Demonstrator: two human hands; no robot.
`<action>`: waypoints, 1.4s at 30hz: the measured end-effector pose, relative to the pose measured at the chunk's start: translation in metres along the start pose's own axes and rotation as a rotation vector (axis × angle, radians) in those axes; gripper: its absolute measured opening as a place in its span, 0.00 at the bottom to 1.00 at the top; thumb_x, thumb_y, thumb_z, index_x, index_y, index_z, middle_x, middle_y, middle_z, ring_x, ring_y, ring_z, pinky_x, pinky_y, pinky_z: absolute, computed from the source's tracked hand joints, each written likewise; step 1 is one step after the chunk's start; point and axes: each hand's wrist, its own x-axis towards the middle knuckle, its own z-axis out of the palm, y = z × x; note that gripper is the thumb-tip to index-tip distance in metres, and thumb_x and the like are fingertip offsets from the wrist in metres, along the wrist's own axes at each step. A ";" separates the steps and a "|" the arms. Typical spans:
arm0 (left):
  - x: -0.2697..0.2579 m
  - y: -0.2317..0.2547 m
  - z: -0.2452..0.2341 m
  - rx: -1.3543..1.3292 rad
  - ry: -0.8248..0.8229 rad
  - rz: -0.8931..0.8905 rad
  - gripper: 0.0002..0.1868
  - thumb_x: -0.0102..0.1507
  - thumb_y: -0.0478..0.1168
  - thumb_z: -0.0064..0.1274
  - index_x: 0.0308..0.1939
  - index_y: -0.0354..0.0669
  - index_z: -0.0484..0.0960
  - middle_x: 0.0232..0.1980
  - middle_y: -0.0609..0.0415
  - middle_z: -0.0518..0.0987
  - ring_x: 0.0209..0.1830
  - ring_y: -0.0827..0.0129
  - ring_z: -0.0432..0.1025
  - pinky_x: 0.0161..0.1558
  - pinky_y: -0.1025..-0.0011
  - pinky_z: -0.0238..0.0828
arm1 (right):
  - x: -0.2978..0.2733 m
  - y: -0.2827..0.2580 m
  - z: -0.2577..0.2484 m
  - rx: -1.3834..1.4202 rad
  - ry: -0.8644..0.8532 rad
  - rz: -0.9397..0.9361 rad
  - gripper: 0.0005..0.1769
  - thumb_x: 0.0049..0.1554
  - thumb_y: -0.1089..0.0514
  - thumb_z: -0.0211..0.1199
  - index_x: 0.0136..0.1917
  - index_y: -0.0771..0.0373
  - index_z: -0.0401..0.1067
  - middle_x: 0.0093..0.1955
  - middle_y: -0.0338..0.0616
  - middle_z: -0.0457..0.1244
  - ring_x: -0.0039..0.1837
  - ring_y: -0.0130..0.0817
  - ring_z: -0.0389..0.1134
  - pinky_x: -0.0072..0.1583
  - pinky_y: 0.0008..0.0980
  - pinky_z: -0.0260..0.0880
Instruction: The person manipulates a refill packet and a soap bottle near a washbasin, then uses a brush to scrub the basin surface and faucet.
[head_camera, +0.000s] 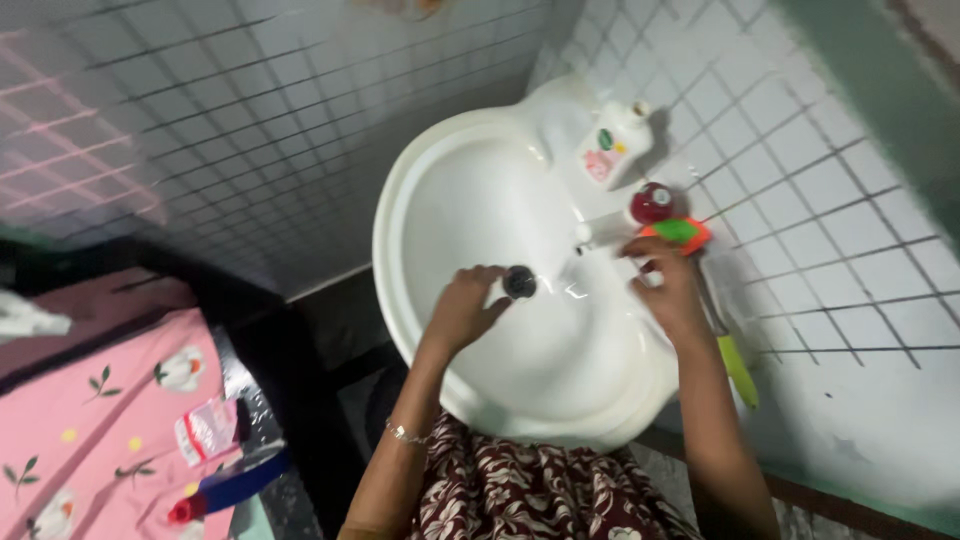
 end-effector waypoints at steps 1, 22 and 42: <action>0.012 0.019 0.004 -0.041 -0.037 0.002 0.22 0.61 0.43 0.61 0.58 0.46 0.78 0.51 0.50 0.81 0.52 0.51 0.73 0.53 0.57 0.72 | 0.004 -0.005 -0.002 -0.212 -0.077 -0.062 0.23 0.48 0.76 0.63 0.58 0.67 0.72 0.55 0.43 0.66 0.53 0.26 0.64 0.51 0.23 0.65; 0.011 0.094 0.073 0.088 0.102 0.194 0.19 0.58 0.33 0.54 0.54 0.38 0.80 0.56 0.44 0.78 0.59 0.48 0.68 0.57 0.54 0.67 | -0.056 0.046 -0.005 -1.248 0.049 -0.009 0.10 0.57 0.57 0.66 0.52 0.59 0.76 0.50 0.41 0.68 0.57 0.43 0.65 0.59 0.45 0.65; 0.098 0.090 -0.005 0.151 0.305 0.434 0.04 0.65 0.39 0.53 0.36 0.45 0.77 0.33 0.55 0.80 0.36 0.60 0.74 0.53 0.55 0.66 | -0.050 -0.105 -0.106 0.226 0.419 -0.318 0.31 0.64 0.53 0.71 0.75 0.60 0.63 0.65 0.48 0.64 0.60 0.37 0.69 0.59 0.38 0.74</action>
